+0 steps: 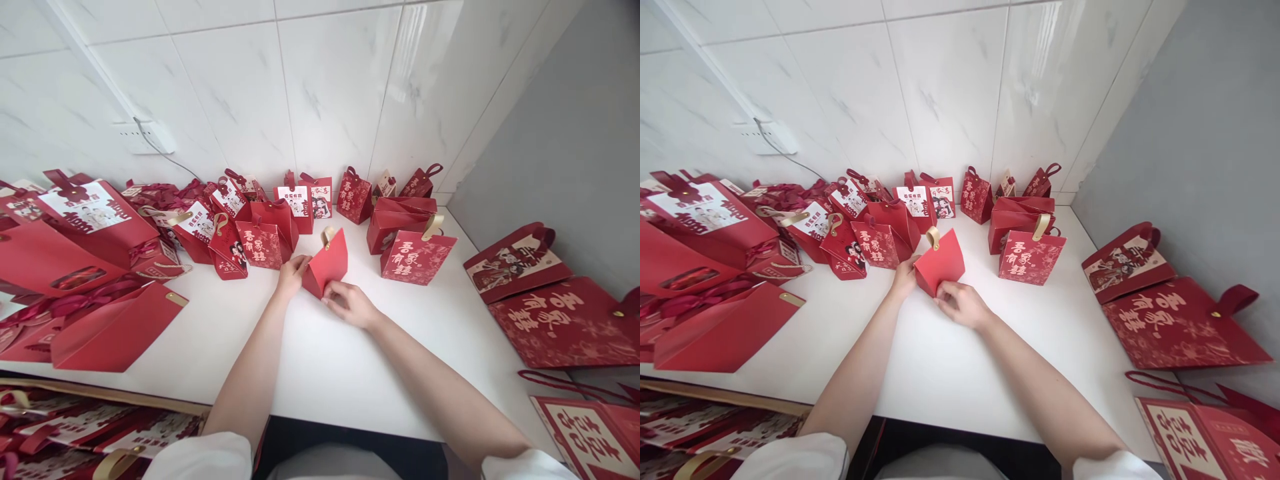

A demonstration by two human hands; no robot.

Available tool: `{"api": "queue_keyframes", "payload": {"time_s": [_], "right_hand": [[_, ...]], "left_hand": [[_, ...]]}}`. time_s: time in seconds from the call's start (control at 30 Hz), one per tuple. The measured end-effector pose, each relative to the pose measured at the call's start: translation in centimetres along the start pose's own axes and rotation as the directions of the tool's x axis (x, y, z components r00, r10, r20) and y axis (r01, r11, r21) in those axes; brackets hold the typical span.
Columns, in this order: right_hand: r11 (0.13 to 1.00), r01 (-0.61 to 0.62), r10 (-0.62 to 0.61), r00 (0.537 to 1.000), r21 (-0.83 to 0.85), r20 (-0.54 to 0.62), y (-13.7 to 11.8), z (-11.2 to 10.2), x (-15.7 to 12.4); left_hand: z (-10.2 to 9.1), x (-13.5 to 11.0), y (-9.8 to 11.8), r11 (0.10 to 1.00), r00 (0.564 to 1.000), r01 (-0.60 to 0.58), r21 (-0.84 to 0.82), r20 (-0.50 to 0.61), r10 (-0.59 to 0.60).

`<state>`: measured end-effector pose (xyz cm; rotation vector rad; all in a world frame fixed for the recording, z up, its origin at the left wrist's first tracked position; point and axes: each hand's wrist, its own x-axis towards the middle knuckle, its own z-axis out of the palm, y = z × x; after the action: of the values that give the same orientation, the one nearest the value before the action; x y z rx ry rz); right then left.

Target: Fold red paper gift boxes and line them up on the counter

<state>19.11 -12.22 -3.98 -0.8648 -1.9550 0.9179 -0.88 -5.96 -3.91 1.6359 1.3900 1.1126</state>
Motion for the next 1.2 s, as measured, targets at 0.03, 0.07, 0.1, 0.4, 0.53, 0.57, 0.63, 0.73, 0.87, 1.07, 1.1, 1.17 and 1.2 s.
{"api": "queue_keyframes", "payload": {"time_s": [0.03, 0.07, 0.1, 0.4, 0.53, 0.57, 0.63, 0.73, 0.87, 1.07, 1.1, 1.17, 1.2], "right_hand": [[0.998, 0.048, -0.046, 0.998, -0.034, 0.053, -0.3, 0.1, -0.1], [0.994, 0.093, -0.086, 0.991, -0.064, 0.098, -0.5, 0.2, -0.1], [0.987, 0.133, -0.120, 0.984, -0.094, 0.134, -0.6, 0.3, -0.2], [0.817, 0.397, -0.296, 0.911, -0.418, 0.287, -1.1, 2.2, -0.8], [0.745, 0.548, -0.517, 0.835, -0.381, 0.188, -2.5, 2.7, -2.2], [0.742, 0.556, -0.562, 0.820, -0.376, 0.105, -3.0, 2.7, -2.5], [0.770, 0.513, -0.589, 0.800, -0.379, -0.115, -3.6, 2.5, -3.0], [0.887, 0.317, -0.442, 0.796, -0.336, -0.414, -3.8, 1.9, -3.0], [0.998, 0.017, -0.043, 0.853, -0.055, -0.520, -2.6, 1.5, -2.2], [0.991, 0.099, -0.079, 0.975, 0.086, -0.208, -2.4, 1.8, -2.4], [0.988, 0.134, -0.120, 0.978, 0.076, -0.169, -2.6, 2.0, -2.6], [0.982, 0.189, -0.184, 0.977, 0.032, -0.106, -3.1, 2.3, -2.9], [0.979, 0.206, -0.205, 0.975, 0.001, -0.086, -3.2, 2.4, -3.0]], "left_hand": [[0.0, -0.1, 0.2, 0.997, 1.000, 0.019, -0.073, 0.019, -0.018], [-0.1, -0.1, 0.3, 0.987, 0.999, 0.020, -0.160, 0.033, -0.015], [-0.1, -0.2, 0.5, 0.968, 0.999, -0.005, -0.250, 0.038, 0.015], [0.5, -0.9, 4.1, 0.903, 0.971, -0.232, -0.363, -0.135, 0.195], [-0.9, -0.6, 5.0, 0.910, 0.993, -0.115, -0.399, -0.046, 0.105], [-1.5, -0.5, 5.2, 0.926, 0.995, -0.103, -0.364, -0.022, 0.102], [-2.7, -0.3, 6.0, 0.973, 0.992, -0.123, -0.197, -0.057, 0.114], [-3.4, -1.0, 8.0, 0.980, 0.954, -0.127, 0.155, -0.252, 0.164], [-1.3, -4.0, 11.5, 0.911, 0.930, 0.005, 0.411, -0.336, 0.146], [0.5, -6.4, 13.9, 0.881, 0.929, 0.183, 0.436, -0.369, -0.011], [0.1, -6.3, 13.9, 0.883, 0.927, 0.208, 0.421, -0.372, -0.041], [-1.4, -6.2, 14.1, 0.865, 0.940, 0.248, 0.436, -0.324, -0.106], [-2.2, -6.2, 14.2, 0.845, 0.950, 0.259, 0.468, -0.281, -0.136]]}}
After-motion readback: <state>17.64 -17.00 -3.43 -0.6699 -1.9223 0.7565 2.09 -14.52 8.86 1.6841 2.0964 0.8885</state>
